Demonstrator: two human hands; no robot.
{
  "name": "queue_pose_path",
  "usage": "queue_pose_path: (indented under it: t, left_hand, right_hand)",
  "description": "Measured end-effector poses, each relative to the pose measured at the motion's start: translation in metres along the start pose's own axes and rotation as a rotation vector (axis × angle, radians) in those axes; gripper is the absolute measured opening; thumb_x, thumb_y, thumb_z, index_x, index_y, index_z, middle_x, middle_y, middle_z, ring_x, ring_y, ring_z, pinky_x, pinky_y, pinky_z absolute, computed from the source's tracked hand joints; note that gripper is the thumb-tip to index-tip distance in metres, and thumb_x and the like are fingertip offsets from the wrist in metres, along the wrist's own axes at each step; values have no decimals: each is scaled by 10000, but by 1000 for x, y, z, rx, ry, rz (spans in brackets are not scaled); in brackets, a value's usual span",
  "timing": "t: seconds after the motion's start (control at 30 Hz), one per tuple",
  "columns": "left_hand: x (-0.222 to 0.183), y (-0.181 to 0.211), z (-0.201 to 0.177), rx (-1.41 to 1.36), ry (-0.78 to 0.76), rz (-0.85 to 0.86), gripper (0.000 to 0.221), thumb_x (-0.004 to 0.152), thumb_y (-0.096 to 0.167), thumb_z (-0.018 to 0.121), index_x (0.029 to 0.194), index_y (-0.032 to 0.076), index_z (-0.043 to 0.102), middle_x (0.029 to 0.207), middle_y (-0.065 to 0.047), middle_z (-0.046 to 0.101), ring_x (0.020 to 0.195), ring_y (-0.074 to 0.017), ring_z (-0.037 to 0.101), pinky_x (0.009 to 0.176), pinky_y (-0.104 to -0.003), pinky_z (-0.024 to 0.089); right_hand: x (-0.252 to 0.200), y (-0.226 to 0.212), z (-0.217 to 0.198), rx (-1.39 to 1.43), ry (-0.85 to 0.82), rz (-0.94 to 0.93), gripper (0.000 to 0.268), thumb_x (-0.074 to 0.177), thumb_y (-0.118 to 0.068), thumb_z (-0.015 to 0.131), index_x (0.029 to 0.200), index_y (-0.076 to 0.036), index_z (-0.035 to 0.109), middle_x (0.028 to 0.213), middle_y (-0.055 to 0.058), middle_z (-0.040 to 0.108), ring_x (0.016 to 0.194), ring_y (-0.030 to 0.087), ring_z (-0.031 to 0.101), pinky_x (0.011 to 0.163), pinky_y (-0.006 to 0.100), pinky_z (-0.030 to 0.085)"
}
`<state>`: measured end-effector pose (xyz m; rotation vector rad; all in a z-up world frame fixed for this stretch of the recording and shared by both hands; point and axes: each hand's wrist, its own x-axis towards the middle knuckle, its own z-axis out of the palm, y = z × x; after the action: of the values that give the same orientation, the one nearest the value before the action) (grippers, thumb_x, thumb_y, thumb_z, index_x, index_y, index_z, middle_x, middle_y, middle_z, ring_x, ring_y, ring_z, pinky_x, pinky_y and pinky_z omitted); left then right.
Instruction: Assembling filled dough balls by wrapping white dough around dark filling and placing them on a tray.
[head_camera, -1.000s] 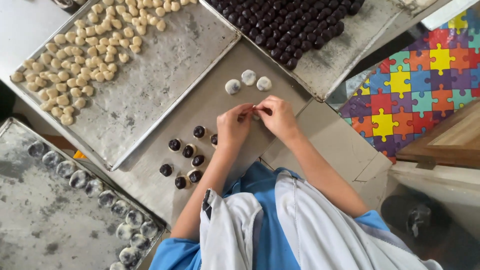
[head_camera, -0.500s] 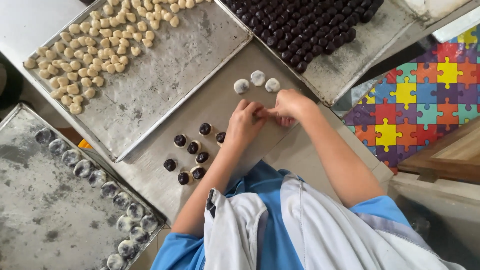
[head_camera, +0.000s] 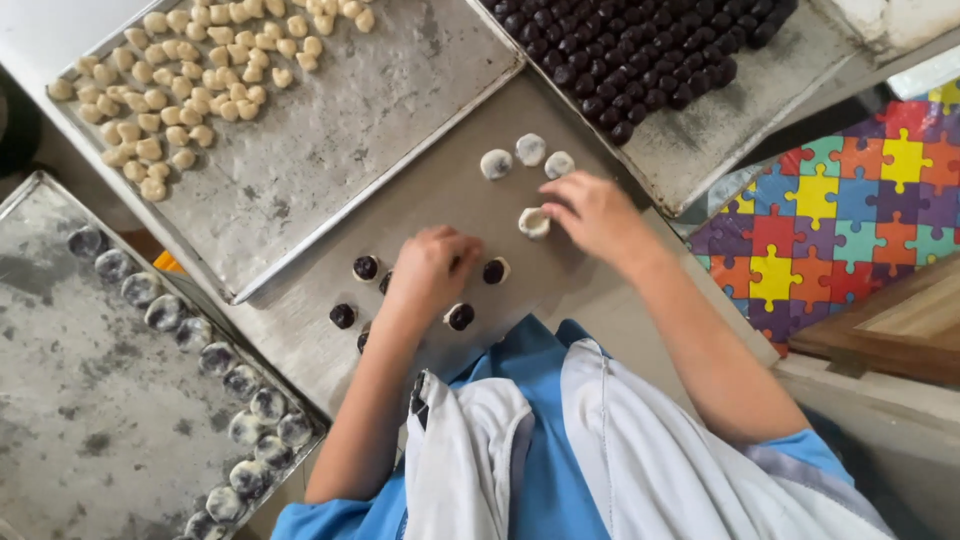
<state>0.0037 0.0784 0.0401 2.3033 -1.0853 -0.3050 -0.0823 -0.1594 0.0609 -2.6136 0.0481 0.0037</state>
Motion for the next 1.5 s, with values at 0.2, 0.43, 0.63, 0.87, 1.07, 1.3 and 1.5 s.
queue_pose_path:
  t: [0.2, 0.43, 0.63, 0.87, 1.07, 1.3, 1.5]
  left_hand:
    - [-18, 6, 12, 188, -133, 17, 265, 830, 302, 568, 1069, 260, 672, 884, 3, 646, 927, -230, 573, 849, -420, 397]
    - [-13, 19, 8, 112, -275, -40, 283, 855, 250, 553, 1127, 223, 625, 951, -11, 612, 948, -220, 547, 877, -410, 328]
    - [-11, 24, 15, 118, -297, -47, 312, 842, 234, 602, 1147, 172, 572, 981, -41, 551, 924, -238, 565, 897, -448, 336]
    - [-9, 18, 17, 90, -297, 25, 331, 728, 239, 718, 1017, 171, 572, 967, -20, 574, 946, -243, 594, 900, -482, 347]
    - [-17, 37, -3, -424, -45, 31, 321, 782, 55, 664, 1074, 37, 533, 905, -189, 616, 866, -385, 652, 777, -461, 517]
    - [-4, 38, 24, -878, 138, -109, 290, 792, 83, 711, 1071, 34, 646, 966, -175, 628, 859, -346, 681, 742, -373, 571]
    - [-1, 39, 24, -869, 72, -228, 260, 765, 96, 741, 1015, 58, 682, 894, -141, 656, 826, -299, 696, 700, -345, 581]
  right_hand:
    - [-10, -4, 54, -302, 34, -96, 342, 903, -129, 513, 1245, -133, 529, 999, 55, 515, 985, 236, 562, 837, 338, 506]
    - [-30, -10, 37, -150, 102, -79, 210, 910, -192, 525, 1104, -124, 565, 1032, 21, 453, 910, 245, 580, 776, 355, 524]
    - [-31, -65, -38, -152, 717, -276, 211, 886, -102, 651, 1092, -55, 661, 1047, 71, 544, 949, 216, 573, 819, 338, 511]
    - [-47, -22, 62, -110, 1, -80, 512, 800, -301, 667, 1284, -214, 523, 1147, 38, 472, 1078, 252, 483, 839, 409, 400]
    - [-56, -53, 58, 345, 148, 9, 367, 810, -177, 705, 1150, -83, 606, 1078, 87, 597, 1033, 266, 587, 851, 370, 485]
    - [-49, -58, 33, 670, 288, 62, 390, 856, 11, 616, 1242, -33, 586, 1029, 115, 595, 914, 195, 636, 718, 261, 564]
    - [-46, -42, 38, 713, 161, 207, 269, 877, -86, 634, 1145, -87, 655, 1040, 46, 611, 924, 163, 653, 747, 259, 566]
